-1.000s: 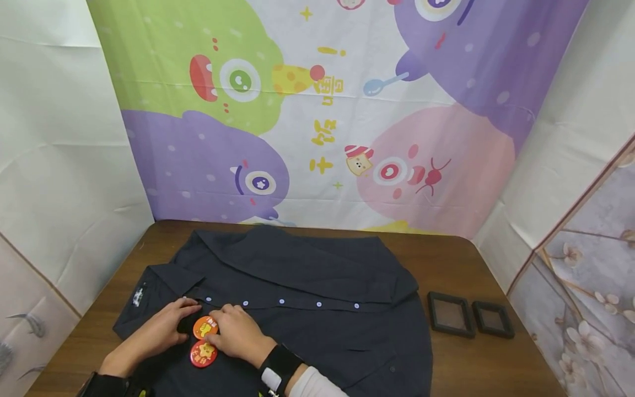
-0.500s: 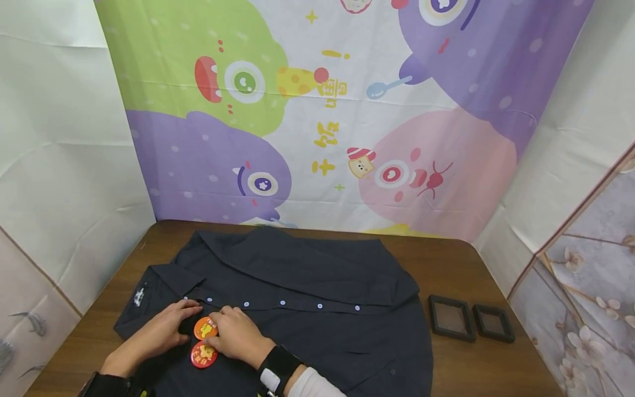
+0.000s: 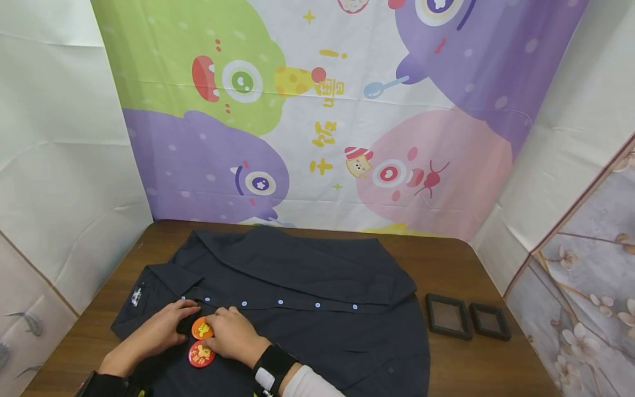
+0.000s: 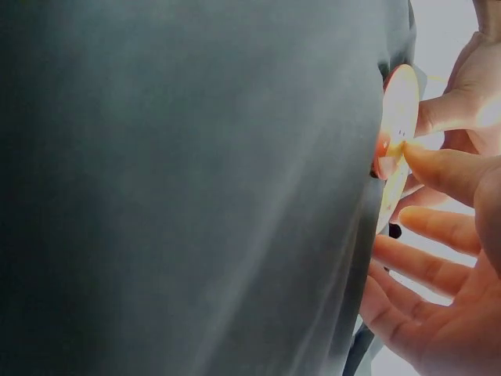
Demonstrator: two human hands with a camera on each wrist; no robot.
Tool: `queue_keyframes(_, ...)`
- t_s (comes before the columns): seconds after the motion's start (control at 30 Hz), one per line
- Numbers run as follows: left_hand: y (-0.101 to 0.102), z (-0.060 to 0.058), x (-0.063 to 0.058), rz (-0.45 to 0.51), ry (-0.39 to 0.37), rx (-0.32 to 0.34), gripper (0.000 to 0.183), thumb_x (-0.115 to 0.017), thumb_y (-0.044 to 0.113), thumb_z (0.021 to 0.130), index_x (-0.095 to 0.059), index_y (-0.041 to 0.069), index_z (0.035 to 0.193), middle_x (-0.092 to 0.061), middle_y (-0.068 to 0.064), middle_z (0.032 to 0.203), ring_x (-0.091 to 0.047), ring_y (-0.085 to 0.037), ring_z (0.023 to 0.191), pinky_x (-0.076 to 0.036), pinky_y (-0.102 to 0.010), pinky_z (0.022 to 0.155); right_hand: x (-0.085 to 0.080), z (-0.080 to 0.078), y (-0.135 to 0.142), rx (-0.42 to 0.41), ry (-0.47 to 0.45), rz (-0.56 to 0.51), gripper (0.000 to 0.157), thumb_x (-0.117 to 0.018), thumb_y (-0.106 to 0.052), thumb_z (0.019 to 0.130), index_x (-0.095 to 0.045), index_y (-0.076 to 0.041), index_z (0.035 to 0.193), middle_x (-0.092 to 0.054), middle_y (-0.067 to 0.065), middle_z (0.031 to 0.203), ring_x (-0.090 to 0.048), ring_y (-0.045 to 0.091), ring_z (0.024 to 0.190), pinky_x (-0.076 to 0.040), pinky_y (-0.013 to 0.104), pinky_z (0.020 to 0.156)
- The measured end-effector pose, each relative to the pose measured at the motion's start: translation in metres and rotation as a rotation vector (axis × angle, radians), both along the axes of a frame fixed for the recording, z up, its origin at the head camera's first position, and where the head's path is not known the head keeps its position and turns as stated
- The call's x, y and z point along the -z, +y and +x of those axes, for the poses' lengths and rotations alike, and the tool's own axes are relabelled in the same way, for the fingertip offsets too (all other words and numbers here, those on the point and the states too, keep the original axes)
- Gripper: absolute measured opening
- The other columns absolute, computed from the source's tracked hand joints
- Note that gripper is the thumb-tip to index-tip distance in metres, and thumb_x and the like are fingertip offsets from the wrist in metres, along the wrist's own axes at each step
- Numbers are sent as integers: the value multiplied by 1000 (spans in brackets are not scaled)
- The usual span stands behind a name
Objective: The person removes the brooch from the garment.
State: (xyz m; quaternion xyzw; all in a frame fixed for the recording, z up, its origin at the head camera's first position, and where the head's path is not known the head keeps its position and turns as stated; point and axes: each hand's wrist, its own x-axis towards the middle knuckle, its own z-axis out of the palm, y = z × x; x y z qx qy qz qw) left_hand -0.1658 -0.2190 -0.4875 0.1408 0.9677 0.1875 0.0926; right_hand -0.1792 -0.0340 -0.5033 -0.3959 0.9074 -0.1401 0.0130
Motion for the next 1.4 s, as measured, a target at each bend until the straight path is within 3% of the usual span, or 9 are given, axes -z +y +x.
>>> queue_keyframes(0.47,0,1,1,-1,14,8,49,-75,-1,66,-61,-5,113,-56,-22,120,-50,-41,111,-42,-61,93,-4,-2,-4,2,-5,6,41,-69,-41,80,-66,-19,115,-65,-6,102,-53,5,88,-44,16,74)
queue_keyframes(1.0,-1,0,0,2,52,29,48,-74,-1,66,-62,-5,112,-58,-20,117,-52,-39,109,-43,-58,92,-2,-6,-11,32,71,3,29,-71,-39,78,-72,-19,99,-66,-7,90,-53,5,77,-44,16,66)
queue_keyframes(1.4,-1,1,2,0,66,34,47,-74,-2,65,-62,-5,110,-58,-20,117,-50,-40,110,-43,-59,93,2,-6,-13,21,40,-38,31,-73,-36,77,-72,-18,101,-69,-7,97,-57,6,84,-48,17,73)
